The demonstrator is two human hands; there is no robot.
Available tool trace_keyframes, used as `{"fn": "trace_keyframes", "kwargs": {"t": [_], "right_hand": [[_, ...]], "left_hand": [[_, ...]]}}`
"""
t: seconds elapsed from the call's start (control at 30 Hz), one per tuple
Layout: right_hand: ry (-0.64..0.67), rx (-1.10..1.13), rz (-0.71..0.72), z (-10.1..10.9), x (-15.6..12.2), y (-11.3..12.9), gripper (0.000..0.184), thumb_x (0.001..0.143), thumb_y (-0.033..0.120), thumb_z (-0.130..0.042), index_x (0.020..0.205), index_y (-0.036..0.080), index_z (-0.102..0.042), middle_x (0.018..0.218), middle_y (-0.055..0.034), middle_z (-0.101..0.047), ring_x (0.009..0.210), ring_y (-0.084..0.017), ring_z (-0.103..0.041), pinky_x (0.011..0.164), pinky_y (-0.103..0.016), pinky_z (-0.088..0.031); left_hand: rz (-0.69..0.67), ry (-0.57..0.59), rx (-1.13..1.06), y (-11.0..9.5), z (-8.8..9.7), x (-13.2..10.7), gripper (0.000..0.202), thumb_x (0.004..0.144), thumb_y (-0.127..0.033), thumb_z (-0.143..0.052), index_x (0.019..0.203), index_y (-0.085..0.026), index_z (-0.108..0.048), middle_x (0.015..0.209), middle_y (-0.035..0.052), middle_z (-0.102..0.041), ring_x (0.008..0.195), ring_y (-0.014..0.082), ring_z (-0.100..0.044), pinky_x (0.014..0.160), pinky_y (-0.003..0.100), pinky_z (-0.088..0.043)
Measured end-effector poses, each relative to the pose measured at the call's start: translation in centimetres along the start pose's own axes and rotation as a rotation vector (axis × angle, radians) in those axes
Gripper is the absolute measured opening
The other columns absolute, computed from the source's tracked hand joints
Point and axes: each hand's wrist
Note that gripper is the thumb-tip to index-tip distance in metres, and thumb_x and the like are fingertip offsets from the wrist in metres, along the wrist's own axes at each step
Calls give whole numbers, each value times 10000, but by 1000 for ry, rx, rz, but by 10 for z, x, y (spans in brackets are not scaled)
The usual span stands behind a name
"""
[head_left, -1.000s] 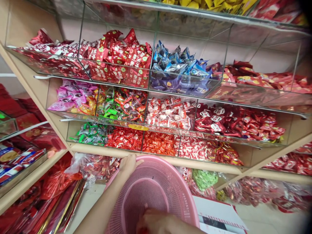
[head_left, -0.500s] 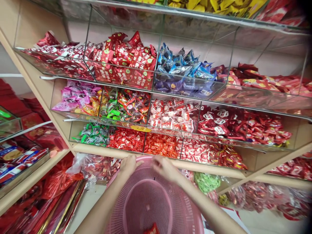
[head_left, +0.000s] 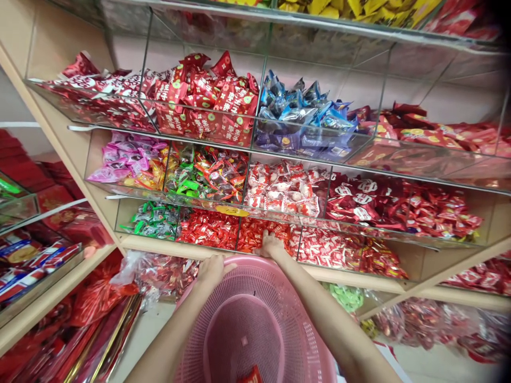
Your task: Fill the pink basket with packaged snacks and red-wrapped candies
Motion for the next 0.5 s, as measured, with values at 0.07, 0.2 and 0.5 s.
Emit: {"fn": "trace_keyframes", "kwargs": {"t": [0.07,0.2,0.5], "right_hand": [[-18,-10,1,-3,1,-2,806,644,320,-729,1314,137,-320,1255,-215,-464,1113,-313,-521,848,-371,-434],[-52,-11,4,-6,-1,-4,712,674,266,-709,1285,122,-372,1220,-222,-489,1057,-301,-564,800,-363,-457],[-104,184,148,-2,4,-31,282,697,233,-665,968,177,-606,1032,-114,-631,939,-226,-619,749,-282,-463]], "left_hand": [[2,0,1,0,0,0,632,797,-661,-285,939,-155,-635,914,169,-683,902,307,-636,750,386,-469],[-5,0,3,1,-1,1,640,796,-664,-278,926,-152,-638,906,169,-684,895,310,-638,748,386,-470],[0,17,15,-1,4,-1,631,797,-660,-289,934,-150,-635,912,168,-681,906,310,-633,745,376,-466]]}}
Point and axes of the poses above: each hand's wrist, its own x-axis towards the middle knuckle, its own z-axis out of the back of the hand, y = z × x
